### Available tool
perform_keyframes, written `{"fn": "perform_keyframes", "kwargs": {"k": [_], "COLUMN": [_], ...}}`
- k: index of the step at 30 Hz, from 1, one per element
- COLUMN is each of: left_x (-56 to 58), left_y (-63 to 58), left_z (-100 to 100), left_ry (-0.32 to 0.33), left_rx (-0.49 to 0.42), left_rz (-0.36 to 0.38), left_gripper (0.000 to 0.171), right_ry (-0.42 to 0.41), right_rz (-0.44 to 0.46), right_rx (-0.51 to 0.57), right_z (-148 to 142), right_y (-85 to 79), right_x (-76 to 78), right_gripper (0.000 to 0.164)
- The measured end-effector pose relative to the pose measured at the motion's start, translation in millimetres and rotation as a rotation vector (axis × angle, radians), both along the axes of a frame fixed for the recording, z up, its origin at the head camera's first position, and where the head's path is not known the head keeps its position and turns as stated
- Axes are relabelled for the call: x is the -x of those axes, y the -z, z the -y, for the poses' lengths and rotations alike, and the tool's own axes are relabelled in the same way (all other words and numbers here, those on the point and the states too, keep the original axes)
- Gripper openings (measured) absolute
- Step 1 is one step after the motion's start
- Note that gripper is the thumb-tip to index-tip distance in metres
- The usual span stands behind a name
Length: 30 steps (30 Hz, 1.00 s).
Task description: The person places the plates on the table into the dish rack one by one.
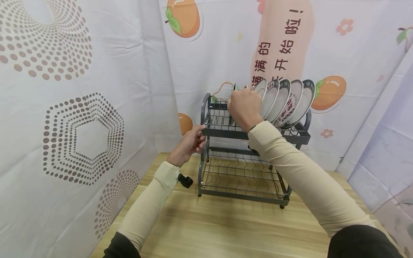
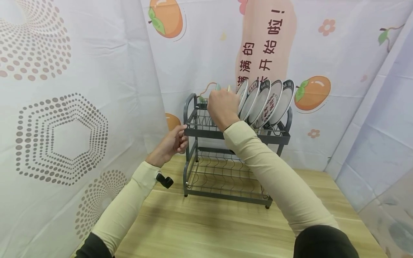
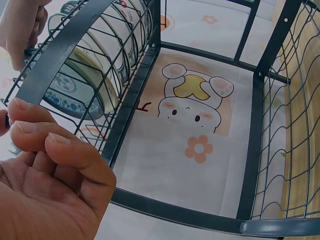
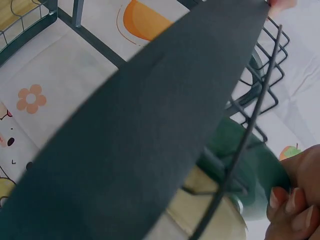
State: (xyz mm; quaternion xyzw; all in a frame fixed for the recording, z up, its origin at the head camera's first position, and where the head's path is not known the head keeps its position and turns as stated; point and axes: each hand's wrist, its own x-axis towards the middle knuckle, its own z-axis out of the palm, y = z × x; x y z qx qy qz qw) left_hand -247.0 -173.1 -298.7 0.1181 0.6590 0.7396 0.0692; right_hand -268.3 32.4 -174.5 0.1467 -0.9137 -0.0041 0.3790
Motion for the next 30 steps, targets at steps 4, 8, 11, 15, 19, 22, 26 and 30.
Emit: {"fn": "perform_keyframes", "kwargs": {"k": [4, 8, 11, 15, 19, 22, 26, 30], "left_x": [0.8, 1.8, 1.7, 1.2, 0.5, -0.1, -1.6, -2.6], "left_y": [0.6, 2.1, 2.1, 0.7, -1.6, -2.6, -1.6, -0.8], "left_z": [-3, -4, -5, -6, -6, -6, -6, -5], "left_ry": [0.014, 0.024, 0.028, 0.023, 0.015, 0.019, 0.027, 0.023], "left_rx": [-0.009, -0.016, -0.017, -0.025, -0.031, -0.028, -0.029, -0.033], "left_rz": [-0.006, -0.009, -0.009, -0.007, -0.007, -0.010, -0.009, -0.011], "left_gripper": [0.050, 0.050, 0.050, 0.050, 0.051, 0.051, 0.051, 0.051], "right_ry": [0.019, 0.046, 0.054, 0.054, 0.048, 0.055, 0.052, 0.019], "right_rz": [0.044, 0.078, 0.106, 0.135, 0.148, 0.158, 0.167, 0.142], "right_rx": [-0.009, -0.030, -0.038, -0.056, -0.058, -0.059, -0.058, -0.052], "right_z": [-1, -2, -2, -2, -2, -3, -4, -7], "right_y": [0.6, 0.9, 1.4, 2.1, 1.8, 1.6, 3.3, 6.6], "right_x": [0.2, -0.7, -2.9, -6.1, -9.1, -11.5, -14.2, -16.7], "right_gripper": [0.041, 0.037, 0.035, 0.030, 0.029, 0.028, 0.028, 0.033]}}
